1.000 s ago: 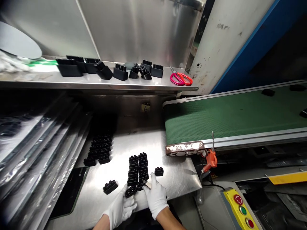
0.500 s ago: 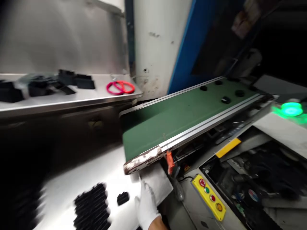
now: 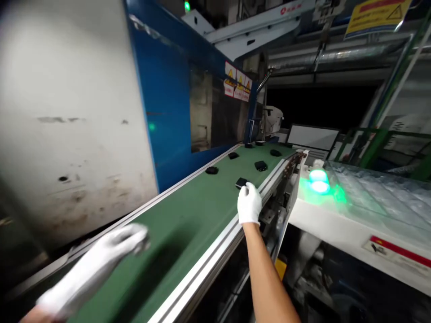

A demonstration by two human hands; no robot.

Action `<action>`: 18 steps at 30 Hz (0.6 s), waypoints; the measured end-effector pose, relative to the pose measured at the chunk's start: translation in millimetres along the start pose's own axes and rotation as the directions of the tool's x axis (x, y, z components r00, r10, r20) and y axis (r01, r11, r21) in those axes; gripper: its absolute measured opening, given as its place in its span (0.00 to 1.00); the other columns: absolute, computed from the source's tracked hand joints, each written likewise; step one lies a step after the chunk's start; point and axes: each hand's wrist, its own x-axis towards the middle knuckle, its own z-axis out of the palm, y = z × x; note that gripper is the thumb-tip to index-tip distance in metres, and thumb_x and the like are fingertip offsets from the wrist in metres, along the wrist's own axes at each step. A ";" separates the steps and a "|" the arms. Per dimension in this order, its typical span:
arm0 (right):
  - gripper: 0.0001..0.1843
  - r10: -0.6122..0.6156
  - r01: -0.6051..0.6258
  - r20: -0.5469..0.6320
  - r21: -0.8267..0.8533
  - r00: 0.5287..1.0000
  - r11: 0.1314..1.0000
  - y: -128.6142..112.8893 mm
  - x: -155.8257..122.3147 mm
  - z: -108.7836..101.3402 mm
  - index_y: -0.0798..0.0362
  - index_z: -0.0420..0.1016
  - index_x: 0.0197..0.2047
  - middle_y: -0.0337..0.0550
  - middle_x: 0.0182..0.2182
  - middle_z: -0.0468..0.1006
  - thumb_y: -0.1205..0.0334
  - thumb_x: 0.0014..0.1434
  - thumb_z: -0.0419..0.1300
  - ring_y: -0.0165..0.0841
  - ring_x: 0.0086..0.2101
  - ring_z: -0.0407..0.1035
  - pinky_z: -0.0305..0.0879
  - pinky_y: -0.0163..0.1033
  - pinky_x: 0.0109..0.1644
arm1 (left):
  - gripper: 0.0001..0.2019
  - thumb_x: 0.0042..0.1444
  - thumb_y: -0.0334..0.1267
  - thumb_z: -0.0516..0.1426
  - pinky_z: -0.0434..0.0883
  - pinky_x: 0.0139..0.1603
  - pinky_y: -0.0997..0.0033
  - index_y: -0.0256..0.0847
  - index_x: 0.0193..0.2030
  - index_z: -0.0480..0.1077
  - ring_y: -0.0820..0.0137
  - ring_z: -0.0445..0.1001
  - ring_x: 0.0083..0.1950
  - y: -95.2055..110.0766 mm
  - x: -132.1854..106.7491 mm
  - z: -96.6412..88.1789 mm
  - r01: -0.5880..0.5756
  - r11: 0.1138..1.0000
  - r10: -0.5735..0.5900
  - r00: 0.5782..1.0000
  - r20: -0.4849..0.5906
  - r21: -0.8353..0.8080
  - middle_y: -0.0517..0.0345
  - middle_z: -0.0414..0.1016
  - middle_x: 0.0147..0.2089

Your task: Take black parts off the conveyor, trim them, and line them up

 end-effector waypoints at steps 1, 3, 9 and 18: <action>0.26 0.036 -0.038 -0.033 -0.049 0.999 0.998 -1.0 26.4 11.4 0.61 0.69 0.56 0.64 0.50 0.73 0.52 0.64 0.47 0.47 0.49 0.69 0.66 0.51 0.51 | 0.19 0.51 0.57 0.62 0.64 0.36 0.70 0.41 0.34 0.72 0.68 0.69 0.33 12.9 37.9 14.9 -0.093 0.987 0.082 0.993 0.085 0.130 0.59 0.74 0.31; 0.25 0.074 -0.082 -0.060 -0.146 0.995 0.986 1.8 59.1 29.0 0.61 0.71 0.55 0.66 0.48 0.73 0.52 0.62 0.51 0.52 0.47 0.69 0.65 0.55 0.48 | 0.18 0.53 0.54 0.60 0.60 0.29 0.72 0.38 0.36 0.70 0.70 0.67 0.30 30.8 115.2 46.2 -0.080 0.973 0.077 0.997 0.023 0.215 0.59 0.73 0.30; 0.16 -0.178 0.209 0.128 -0.297 0.976 0.932 17.9 66.7 42.4 0.42 0.73 0.48 0.44 0.36 0.78 0.47 0.60 0.57 0.43 0.39 0.71 0.64 0.44 0.38 | 0.23 0.58 0.57 0.56 0.70 0.36 0.66 0.34 0.40 0.70 0.68 0.72 0.34 57.1 294.6 127.7 0.053 0.907 0.022 0.985 -0.173 0.417 0.52 0.73 0.37; 0.19 -0.192 0.186 0.219 0.048 0.957 0.981 17.0 64.6 39.7 0.48 0.73 0.47 0.46 0.38 0.80 0.49 0.55 0.63 0.42 0.38 0.74 0.68 0.44 0.40 | 0.10 0.53 0.30 0.64 0.75 0.30 0.68 0.30 0.42 0.70 0.72 0.74 0.26 86.2 242.0 161.5 -0.148 0.959 0.107 0.979 0.175 0.241 0.56 0.74 0.31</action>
